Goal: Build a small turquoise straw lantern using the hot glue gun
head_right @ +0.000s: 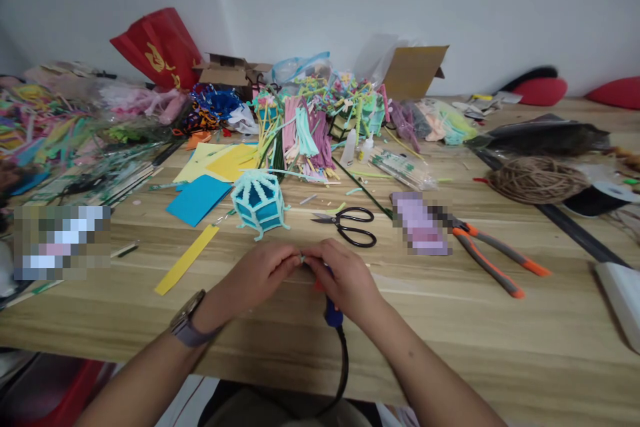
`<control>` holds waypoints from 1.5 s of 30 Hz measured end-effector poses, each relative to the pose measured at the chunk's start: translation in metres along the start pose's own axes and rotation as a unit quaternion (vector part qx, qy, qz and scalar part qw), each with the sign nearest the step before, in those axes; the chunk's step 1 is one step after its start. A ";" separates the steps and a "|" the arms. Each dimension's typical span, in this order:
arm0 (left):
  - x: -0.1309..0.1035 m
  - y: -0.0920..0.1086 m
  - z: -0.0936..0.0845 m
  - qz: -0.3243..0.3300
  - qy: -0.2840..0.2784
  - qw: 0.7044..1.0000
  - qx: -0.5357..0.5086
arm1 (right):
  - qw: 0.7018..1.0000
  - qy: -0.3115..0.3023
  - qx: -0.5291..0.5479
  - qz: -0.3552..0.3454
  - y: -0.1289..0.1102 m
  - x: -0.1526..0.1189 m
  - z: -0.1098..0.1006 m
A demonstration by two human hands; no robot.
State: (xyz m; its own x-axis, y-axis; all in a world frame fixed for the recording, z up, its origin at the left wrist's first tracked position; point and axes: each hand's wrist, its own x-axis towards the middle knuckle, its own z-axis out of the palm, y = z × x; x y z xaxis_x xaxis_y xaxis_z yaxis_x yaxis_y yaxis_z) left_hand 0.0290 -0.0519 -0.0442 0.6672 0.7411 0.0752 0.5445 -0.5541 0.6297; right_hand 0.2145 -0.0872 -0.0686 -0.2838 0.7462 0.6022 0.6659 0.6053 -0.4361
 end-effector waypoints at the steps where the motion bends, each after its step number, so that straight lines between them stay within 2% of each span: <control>1: 0.000 0.000 0.001 0.001 0.002 1.000 0.007 | 1.000 0.003 0.000 -0.002 0.000 0.000 0.001; 8: -0.001 -0.001 0.004 0.007 0.015 0.998 0.055 | 1.000 -0.007 -0.010 0.004 -0.001 0.001 0.002; 13: -0.001 -0.001 0.006 0.007 0.018 0.997 0.081 | 0.998 -0.037 -0.005 0.049 -0.002 0.000 0.000; 16: -0.001 -0.002 0.008 0.034 0.028 0.995 0.093 | 0.993 -0.044 0.015 0.105 -0.001 -0.001 -0.001; 20: -0.002 -0.002 0.009 0.061 0.026 0.992 0.108 | 0.972 -0.091 0.081 0.201 -0.001 0.003 -0.004; 24: -0.002 -0.002 0.009 0.061 0.025 0.992 0.110 | 0.929 -0.142 0.179 0.292 -0.002 0.006 -0.005; 26: -0.002 -0.002 0.009 0.063 0.033 0.993 0.092 | 0.908 -0.149 0.226 0.321 -0.003 0.006 -0.005; 28: -0.002 -0.003 0.009 0.064 0.042 0.995 0.061 | 0.903 -0.145 0.238 0.326 -0.003 0.006 -0.005; 30: -0.002 -0.003 0.008 0.053 0.048 0.997 0.023 | 0.922 -0.135 0.209 0.295 -0.003 0.004 -0.005; 33: -0.001 -0.004 0.005 0.012 0.043 0.998 -0.042 | 0.970 -0.100 0.123 0.184 -0.004 0.002 -0.006; 35: -0.001 -0.005 0.003 -0.013 0.029 0.995 -0.093 | 0.989 -0.075 0.069 0.108 -0.003 0.001 -0.006; 39: 0.000 -0.008 0.000 -0.051 -0.003 0.983 -0.178 | 0.999 -0.037 -0.004 0.003 -0.002 0.000 -0.006; 45: 0.003 -0.009 -0.002 -0.046 -0.018 0.989 -0.142 | 0.996 -0.011 -0.049 -0.068 -0.001 -0.004 -0.002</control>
State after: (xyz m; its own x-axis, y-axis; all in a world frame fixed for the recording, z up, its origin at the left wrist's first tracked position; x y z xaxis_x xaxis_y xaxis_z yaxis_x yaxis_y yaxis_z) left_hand 0.0254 -0.0444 -0.0482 0.6417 0.7668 -0.0166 0.4420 -0.3520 0.8251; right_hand 0.2162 -0.0909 -0.0694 -0.3908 0.6654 0.6361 0.6842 0.6722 -0.2828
